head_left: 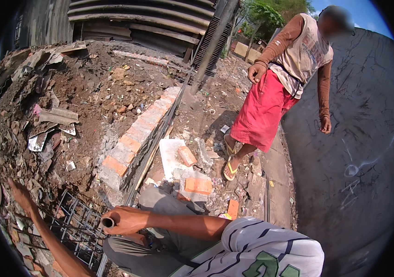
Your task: The person bends and positions metal rods by hand and with a simple lever tool to construct a rebar cage for concrete, working alongside another worker on a construction site.
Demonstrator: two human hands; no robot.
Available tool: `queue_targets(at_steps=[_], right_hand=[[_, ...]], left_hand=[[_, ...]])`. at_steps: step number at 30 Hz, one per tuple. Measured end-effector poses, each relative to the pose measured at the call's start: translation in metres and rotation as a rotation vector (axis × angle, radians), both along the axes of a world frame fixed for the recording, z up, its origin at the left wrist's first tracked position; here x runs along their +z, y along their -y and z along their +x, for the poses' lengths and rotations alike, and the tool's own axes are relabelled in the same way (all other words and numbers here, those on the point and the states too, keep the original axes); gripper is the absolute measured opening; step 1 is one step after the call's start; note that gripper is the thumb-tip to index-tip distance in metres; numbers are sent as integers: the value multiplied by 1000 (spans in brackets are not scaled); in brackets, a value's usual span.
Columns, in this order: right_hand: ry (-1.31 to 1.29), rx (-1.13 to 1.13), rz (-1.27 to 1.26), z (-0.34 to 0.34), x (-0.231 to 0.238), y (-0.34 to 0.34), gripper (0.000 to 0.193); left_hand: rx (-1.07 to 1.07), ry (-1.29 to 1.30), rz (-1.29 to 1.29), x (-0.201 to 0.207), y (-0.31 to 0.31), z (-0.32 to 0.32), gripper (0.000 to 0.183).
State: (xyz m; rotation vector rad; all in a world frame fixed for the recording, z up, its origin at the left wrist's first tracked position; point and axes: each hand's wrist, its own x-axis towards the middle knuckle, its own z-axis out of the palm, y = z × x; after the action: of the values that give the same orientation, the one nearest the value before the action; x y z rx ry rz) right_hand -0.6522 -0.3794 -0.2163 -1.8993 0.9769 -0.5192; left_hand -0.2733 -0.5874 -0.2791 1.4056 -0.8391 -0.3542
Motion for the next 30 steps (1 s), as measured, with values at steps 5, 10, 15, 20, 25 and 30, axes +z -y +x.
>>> queue_targets(at_steps=[5, 10, 15, 20, 25, 30], right_hand=[[-24, 44, 41, -12, -44, 28, 30], [-9, -54, -41, -17, -75, 35, 17], [-96, 10, 155, -21, -64, 59, 20], [-28, -186, 214, -35, -44, 61, 34], [310, -262, 258, -66, -25, 27, 33], [544, -469, 557, -96, 23, -11, 49]], left_hand=[[-15, 135, -111, 2, -2, -4, 52], [-85, -44, -158, -5, -10, -3, 50], [39, 409, -140, -25, -9, 17, 88], [272, 618, 140, -35, -13, 31, 78], [340, 1064, 32, -33, -20, 21, 61], [91, 298, 642, 22, -49, -10, 59]])
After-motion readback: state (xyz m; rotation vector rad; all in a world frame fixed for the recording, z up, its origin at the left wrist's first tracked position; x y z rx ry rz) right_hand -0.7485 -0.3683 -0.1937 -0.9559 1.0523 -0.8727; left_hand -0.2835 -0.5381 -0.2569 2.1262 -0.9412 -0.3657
